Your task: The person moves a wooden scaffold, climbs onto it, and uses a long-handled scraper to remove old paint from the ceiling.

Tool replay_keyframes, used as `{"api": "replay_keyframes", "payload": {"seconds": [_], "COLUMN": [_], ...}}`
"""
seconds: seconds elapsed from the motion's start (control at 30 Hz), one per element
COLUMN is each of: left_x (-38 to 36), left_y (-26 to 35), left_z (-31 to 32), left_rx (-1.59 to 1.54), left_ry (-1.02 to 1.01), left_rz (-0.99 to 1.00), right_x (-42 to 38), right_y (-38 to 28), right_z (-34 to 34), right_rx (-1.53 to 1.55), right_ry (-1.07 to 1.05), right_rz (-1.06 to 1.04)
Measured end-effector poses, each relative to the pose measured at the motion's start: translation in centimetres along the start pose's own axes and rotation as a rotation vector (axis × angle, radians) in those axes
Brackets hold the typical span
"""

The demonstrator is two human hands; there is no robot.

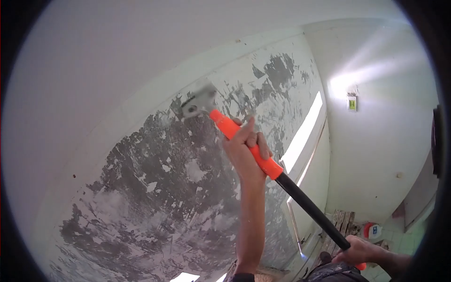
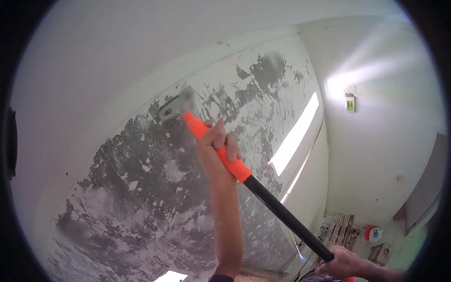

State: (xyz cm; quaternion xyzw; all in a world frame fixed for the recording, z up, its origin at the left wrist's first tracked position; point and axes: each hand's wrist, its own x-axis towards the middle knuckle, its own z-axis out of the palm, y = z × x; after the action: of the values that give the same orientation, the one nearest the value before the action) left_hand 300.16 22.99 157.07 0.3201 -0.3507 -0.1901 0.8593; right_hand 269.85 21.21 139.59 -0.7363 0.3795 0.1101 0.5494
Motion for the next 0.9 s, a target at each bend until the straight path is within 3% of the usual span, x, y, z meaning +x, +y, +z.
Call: {"api": "replay_keyframes", "payload": {"seconds": [0.17,0.27,0.33,0.4,0.47,0.53,0.6,0.67,0.73,0.9], "left_x": [1.8,1.6,1.7,2.4,0.0,0.6,2.0,2.3,2.4,0.6], "left_y": [-0.5,-0.2,-0.5,-0.3,-0.3,-0.5,-0.9,-0.6,-0.4,-0.9], "left_z": [1.1,0.6,0.7,1.4,0.0,-0.1,-0.5,0.1,0.5,-0.7], "left_rx": [-0.019,0.002,0.034,0.032,-0.001,-0.042,0.05,0.058,0.055,0.069], "left_ry": [-0.009,-0.013,-0.009,-0.021,0.001,-0.001,-0.035,-0.003,0.002,0.05], "left_rz": [0.003,0.028,-0.001,0.016,0.016,0.015,0.046,0.025,0.035,-0.034], "right_x": [0.8,0.4,0.1,1.0,1.0,0.2,1.6,2.3,2.9,2.7], "right_y": [-2.1,0.4,-2.0,-2.4,-1.2,-1.2,-1.7,-3.4,-1.9,-2.9], "right_z": [-0.5,-0.1,-0.2,0.2,0.9,1.0,1.1,0.8,1.9,1.6], "right_rx": [0.168,-0.119,0.033,0.193,0.138,0.081,0.042,0.188,0.191,0.18], "right_ry": [0.001,0.085,0.013,0.076,0.042,0.129,0.083,0.028,0.086,-0.093], "right_rz": [0.053,-0.095,-0.01,0.082,0.042,-0.232,-0.129,0.019,-0.073,-0.031]}}
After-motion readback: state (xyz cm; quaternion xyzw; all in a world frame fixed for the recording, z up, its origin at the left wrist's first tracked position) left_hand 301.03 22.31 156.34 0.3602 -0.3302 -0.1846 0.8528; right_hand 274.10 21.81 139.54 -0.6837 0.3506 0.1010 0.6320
